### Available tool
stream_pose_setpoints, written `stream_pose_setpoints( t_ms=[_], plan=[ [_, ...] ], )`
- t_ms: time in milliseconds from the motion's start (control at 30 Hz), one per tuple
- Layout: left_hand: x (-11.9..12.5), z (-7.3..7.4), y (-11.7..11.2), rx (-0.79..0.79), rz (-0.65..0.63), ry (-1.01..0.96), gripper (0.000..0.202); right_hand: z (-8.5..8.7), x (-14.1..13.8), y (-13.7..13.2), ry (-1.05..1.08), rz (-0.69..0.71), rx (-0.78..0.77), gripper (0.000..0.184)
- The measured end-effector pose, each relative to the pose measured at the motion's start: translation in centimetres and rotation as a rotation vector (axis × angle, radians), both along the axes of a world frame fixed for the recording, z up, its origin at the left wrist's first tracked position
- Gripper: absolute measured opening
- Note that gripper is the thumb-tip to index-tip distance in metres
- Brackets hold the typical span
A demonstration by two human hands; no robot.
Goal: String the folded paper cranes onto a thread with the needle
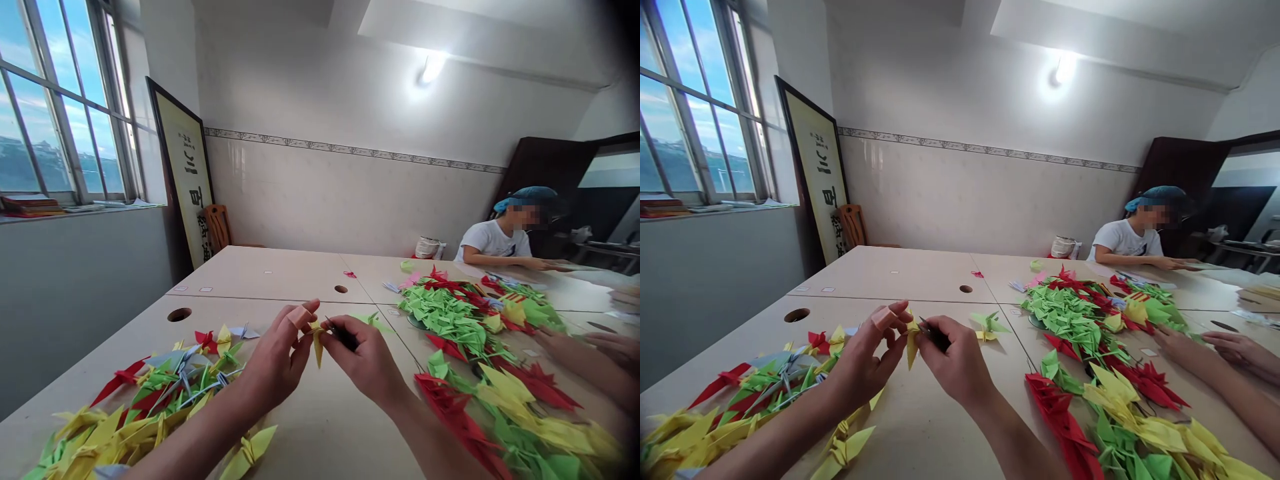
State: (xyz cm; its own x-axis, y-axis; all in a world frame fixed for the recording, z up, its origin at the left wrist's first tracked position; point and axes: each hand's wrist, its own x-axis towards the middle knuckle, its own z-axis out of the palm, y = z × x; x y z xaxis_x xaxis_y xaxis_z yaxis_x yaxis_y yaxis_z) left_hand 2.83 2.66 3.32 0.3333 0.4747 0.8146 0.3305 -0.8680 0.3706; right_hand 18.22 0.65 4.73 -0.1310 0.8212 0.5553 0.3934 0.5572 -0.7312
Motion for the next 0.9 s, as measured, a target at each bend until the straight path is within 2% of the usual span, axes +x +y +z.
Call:
stream_pose_setpoints(
  t_ms=[67, 133, 200, 267, 367, 467, 600, 700, 800, 900],
  plan=[
    [0.1, 0.0, 0.0, -0.036, 0.010, 0.014, 0.045, -0.3, 0.1, 0.4, 0.004, 0.033, -0.006, 0.014],
    [-0.1, 0.1, 0.2, -0.040, 0.047, 0.024, 0.045, -0.6, 0.6, 1.1, 0.003, -0.003, -0.002, 0.018],
    [-0.5, 0.4, 0.4, -0.029, 0.107, 0.029, 0.045, -1.1, 1.8, 2.3, -0.036, -0.159, 0.006, 0.024],
    [-1.2, 0.9, 0.9, -0.031, 0.174, 0.076, 0.041, -1.8, 3.6, 3.8, -0.167, -0.417, -0.002, 0.028],
    [-3.1, 1.8, 1.8, -0.107, 0.266, 0.262, 0.033, -3.2, 6.5, 6.0, -0.211, -0.586, -0.041, 0.027],
    [-5.6, 2.5, 3.1, -0.278, 0.370, 0.447, 0.032, -4.7, 8.7, 7.5, -0.263, -0.703, -0.097, 0.027],
    [-9.2, 2.4, 4.4, -0.487, 0.527, 0.628, 0.039, -6.4, 10.3, 8.5, -0.324, -0.763, -0.164, 0.026],
    [-10.9, 2.1, 4.9, -0.577, 0.579, 0.699, 0.041, -6.9, 10.8, 8.8, -0.346, -0.765, -0.197, 0.028],
    [-10.9, 1.5, 5.3, -0.593, 0.561, 0.716, 0.034, -6.8, 10.7, 8.8, -0.345, -0.754, -0.196, 0.030],
    [-9.7, 0.2, 5.8, -0.577, 0.530, 0.739, 0.029, -6.2, 10.0, 8.5, -0.335, -0.718, -0.172, 0.030]
  ],
)
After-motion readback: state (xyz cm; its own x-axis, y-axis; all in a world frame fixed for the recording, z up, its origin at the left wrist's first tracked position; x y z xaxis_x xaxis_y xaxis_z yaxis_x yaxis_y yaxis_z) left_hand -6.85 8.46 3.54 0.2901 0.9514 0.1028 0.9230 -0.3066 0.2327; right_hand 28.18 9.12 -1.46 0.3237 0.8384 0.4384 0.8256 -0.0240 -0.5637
